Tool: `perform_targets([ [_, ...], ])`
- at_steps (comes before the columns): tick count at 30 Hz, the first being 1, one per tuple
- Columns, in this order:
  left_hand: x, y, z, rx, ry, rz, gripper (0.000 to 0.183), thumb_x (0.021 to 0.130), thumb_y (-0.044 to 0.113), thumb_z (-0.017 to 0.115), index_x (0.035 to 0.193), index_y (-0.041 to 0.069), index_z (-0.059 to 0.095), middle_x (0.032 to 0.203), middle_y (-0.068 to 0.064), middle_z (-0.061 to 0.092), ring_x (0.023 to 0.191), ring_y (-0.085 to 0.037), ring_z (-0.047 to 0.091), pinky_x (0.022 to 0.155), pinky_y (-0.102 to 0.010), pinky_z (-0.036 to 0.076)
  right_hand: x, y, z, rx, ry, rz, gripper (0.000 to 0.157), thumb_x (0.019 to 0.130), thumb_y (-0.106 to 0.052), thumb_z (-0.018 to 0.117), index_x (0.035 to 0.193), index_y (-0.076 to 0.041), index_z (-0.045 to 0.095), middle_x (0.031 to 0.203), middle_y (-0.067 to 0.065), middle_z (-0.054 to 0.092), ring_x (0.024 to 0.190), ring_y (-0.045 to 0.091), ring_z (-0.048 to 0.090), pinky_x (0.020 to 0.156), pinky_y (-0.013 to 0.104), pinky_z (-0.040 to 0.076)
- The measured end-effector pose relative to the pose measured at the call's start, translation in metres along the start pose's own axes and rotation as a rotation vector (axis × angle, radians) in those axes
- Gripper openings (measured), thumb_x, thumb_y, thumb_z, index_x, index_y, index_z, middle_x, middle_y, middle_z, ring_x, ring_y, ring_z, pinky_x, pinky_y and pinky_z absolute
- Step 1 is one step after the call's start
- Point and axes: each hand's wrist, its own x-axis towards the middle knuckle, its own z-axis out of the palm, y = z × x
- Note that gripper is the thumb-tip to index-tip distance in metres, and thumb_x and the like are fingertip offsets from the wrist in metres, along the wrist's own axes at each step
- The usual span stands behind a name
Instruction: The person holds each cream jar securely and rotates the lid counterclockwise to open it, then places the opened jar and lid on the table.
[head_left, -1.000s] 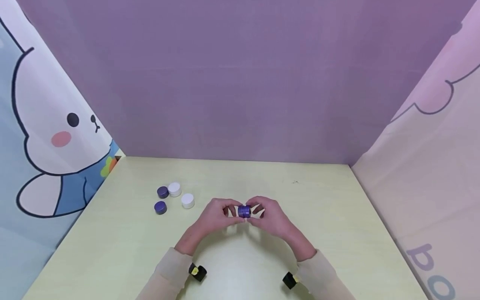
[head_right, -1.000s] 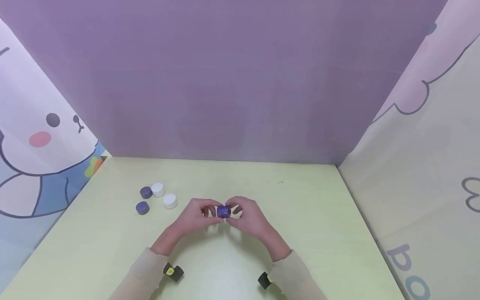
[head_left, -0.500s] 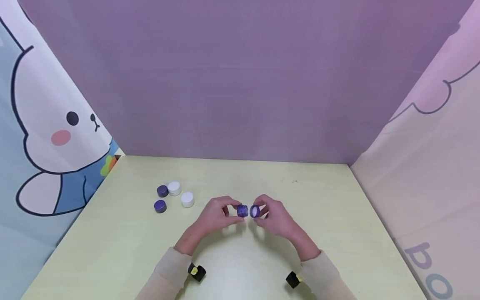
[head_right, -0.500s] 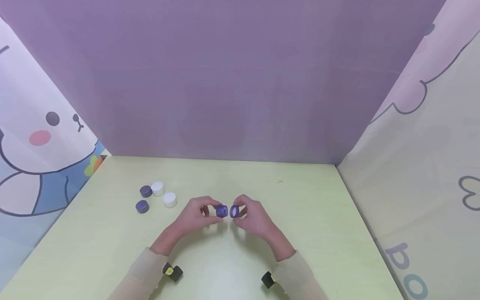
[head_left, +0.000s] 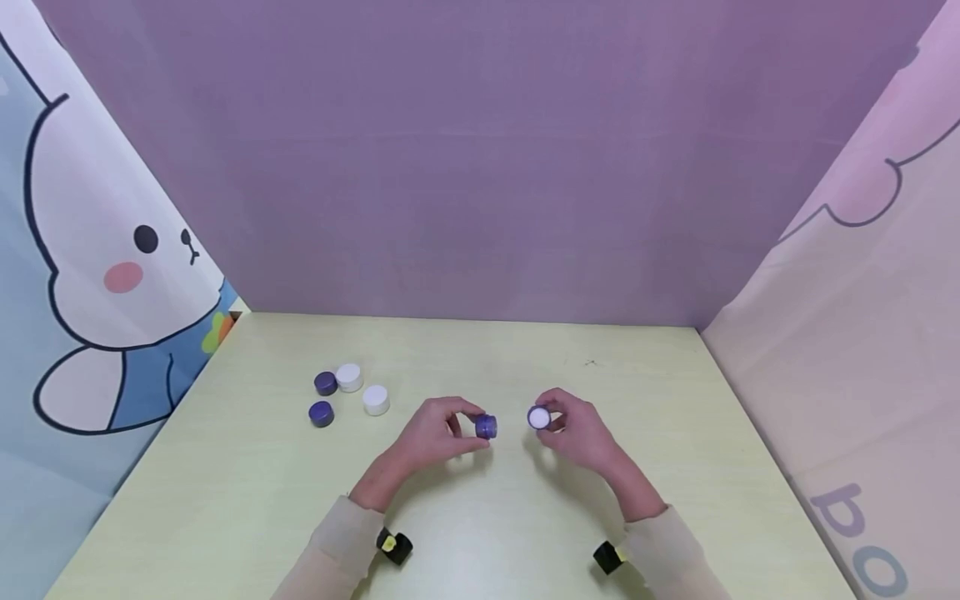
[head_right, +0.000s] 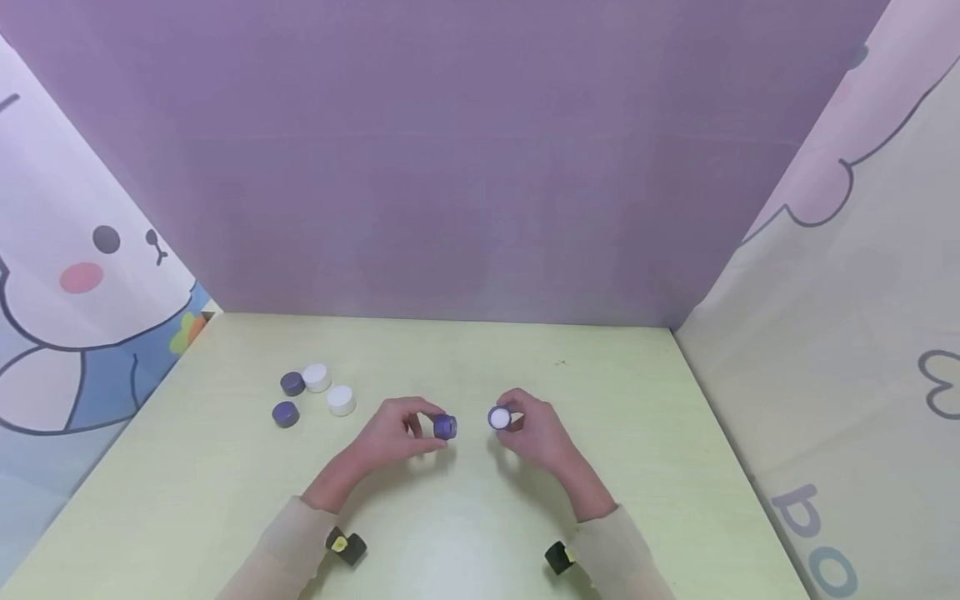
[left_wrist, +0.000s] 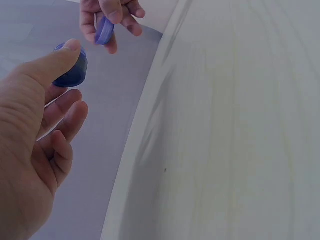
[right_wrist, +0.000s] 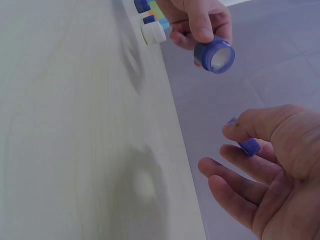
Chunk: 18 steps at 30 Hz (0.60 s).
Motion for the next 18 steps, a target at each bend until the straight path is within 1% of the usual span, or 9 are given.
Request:
perform_targets([
  [4, 0.000, 0.000, 0.000, 0.006, -0.012, -0.022, 0.040, 0.072, 0.033, 0.087, 0.107, 0.019, 0.073, 0.094, 0.012, 0.068, 0.057, -0.006, 0.059, 0.050, -0.027, 0.050, -0.001, 0.006, -0.004, -0.009, 0.049, 0.067, 0.037, 0.076, 0.002, 0.079, 0.107, -0.010, 0.063, 0.103, 0.005, 0.064, 0.082, 0.019, 0.063, 0.065, 0.029, 0.053],
  [8, -0.001, -0.001, 0.001, -0.007, -0.015, -0.027, 0.040, 0.073, 0.032, 0.086, 0.108, 0.018, 0.073, 0.094, 0.010, 0.068, 0.057, -0.007, 0.059, 0.050, -0.027, 0.051, 0.000, 0.012, -0.006, -0.051, 0.130, 0.099, 0.039, 0.073, -0.002, 0.082, 0.108, -0.009, 0.066, 0.096, 0.006, 0.057, 0.084, 0.022, 0.054, 0.067, 0.032, 0.047],
  [11, -0.002, -0.002, 0.001, -0.008, -0.021, -0.034, 0.040, 0.074, 0.033, 0.086, 0.108, 0.018, 0.072, 0.094, 0.010, 0.068, 0.057, -0.007, 0.059, 0.050, -0.027, 0.051, 0.001, 0.018, -0.008, -0.076, 0.161, 0.126, 0.038, 0.073, -0.004, 0.083, 0.108, -0.009, 0.066, 0.090, 0.007, 0.054, 0.082, 0.023, 0.048, 0.068, 0.033, 0.042],
  [14, -0.003, -0.003, 0.003, -0.001, -0.029, -0.039, 0.040, 0.074, 0.033, 0.086, 0.109, 0.019, 0.072, 0.094, 0.010, 0.067, 0.058, -0.007, 0.059, 0.050, -0.027, 0.050, 0.000, 0.024, -0.011, -0.088, 0.166, 0.159, 0.037, 0.075, -0.005, 0.081, 0.108, -0.008, 0.066, 0.091, 0.006, 0.057, 0.083, 0.023, 0.049, 0.068, 0.032, 0.043],
  [18, -0.003, -0.004, 0.004, -0.002, -0.030, -0.033, 0.040, 0.074, 0.032, 0.086, 0.109, 0.018, 0.072, 0.094, 0.010, 0.067, 0.058, -0.007, 0.059, 0.050, -0.026, 0.051, 0.000, 0.031, -0.017, -0.083, 0.192, 0.183, 0.036, 0.076, -0.005, 0.080, 0.109, -0.006, 0.066, 0.096, 0.007, 0.063, 0.085, 0.025, 0.053, 0.070, 0.034, 0.046],
])
